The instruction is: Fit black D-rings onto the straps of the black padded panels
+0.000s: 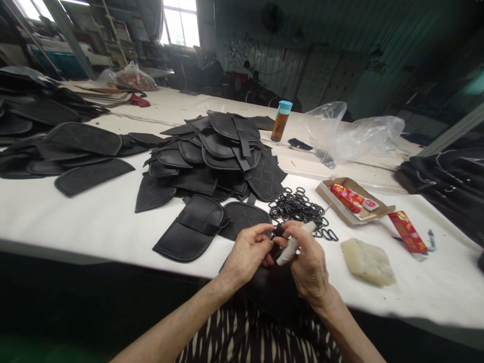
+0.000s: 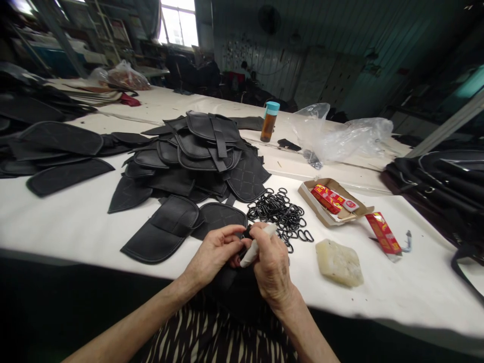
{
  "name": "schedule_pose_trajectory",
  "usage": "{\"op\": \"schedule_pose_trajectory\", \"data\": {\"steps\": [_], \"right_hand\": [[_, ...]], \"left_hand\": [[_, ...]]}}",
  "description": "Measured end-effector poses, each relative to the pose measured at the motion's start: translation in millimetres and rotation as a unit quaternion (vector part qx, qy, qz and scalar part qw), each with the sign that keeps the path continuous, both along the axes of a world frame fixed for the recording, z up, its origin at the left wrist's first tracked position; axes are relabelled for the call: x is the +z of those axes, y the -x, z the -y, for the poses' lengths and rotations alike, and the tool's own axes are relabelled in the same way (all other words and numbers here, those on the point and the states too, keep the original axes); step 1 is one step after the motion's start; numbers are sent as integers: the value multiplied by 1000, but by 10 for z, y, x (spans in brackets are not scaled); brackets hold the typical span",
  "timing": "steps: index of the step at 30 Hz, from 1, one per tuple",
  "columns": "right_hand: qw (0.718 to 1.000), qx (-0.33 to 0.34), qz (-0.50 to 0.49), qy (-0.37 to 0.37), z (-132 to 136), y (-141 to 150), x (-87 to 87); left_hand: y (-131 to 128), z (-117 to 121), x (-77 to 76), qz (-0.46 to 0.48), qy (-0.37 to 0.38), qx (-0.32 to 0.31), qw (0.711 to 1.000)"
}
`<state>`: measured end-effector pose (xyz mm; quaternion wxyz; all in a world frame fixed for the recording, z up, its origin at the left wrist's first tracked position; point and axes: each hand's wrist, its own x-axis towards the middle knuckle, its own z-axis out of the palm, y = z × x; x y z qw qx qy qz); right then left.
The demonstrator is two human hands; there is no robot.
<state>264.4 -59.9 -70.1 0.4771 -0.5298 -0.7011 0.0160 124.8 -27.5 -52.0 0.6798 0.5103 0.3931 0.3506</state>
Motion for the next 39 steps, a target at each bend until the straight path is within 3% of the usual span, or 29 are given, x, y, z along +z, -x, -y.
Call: {"op": "schedule_pose_trajectory", "data": {"steps": [8,17,26,39], "right_hand": [[979,-66,-167,101,186,49,-77],[934,-64,-302,179,104,88,90],[919,-32,-322,224,110,133,127],[935,-39,-271,225,126,148,243]], "left_hand": [[-3,-5,22,-8,22,27,999],[-21,-9,34,-19,16,33,999],[-34,-4,34,-49,-1,44,998],[-83,113,-14,-88,-54,102,989]]}}
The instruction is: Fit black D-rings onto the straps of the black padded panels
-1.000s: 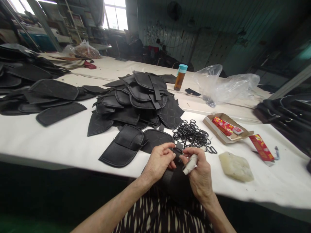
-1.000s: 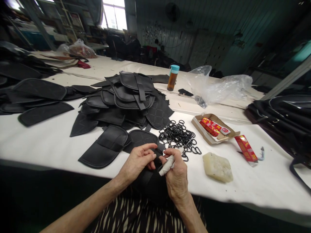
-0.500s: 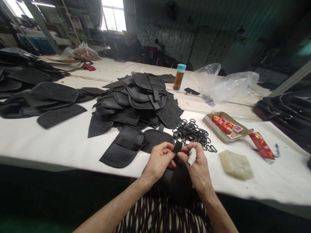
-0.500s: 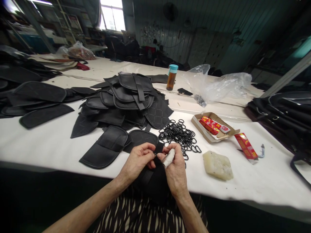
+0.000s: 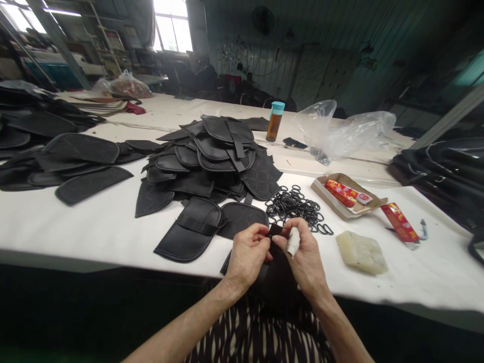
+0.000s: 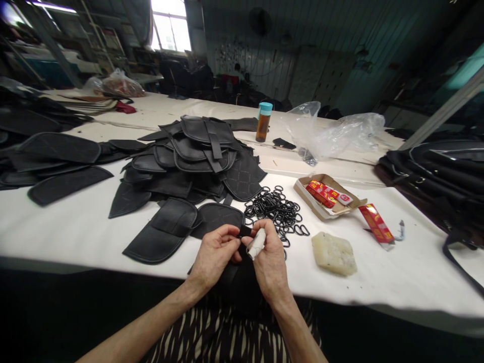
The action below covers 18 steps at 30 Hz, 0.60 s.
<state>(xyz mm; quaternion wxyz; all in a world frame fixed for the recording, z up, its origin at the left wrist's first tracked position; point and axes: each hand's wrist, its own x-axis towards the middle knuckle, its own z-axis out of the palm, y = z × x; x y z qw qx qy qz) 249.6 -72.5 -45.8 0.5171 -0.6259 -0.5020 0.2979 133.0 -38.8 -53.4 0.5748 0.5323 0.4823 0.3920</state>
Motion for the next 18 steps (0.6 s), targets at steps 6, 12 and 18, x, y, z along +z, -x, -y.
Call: {"op": "schedule_pose_trajectory", "data": {"steps": [6,12,18], "right_hand": [[999,-15,16,-42,-17,-71,213],[982,2,77,-173,61,-34,261],[934,149,167,-278,400,109,121]], "left_hand": [[158,111,222,-14,-35,17,999],[326,177,314,135,260,-141,946],[346,173,205,274,449,-109,843]]}}
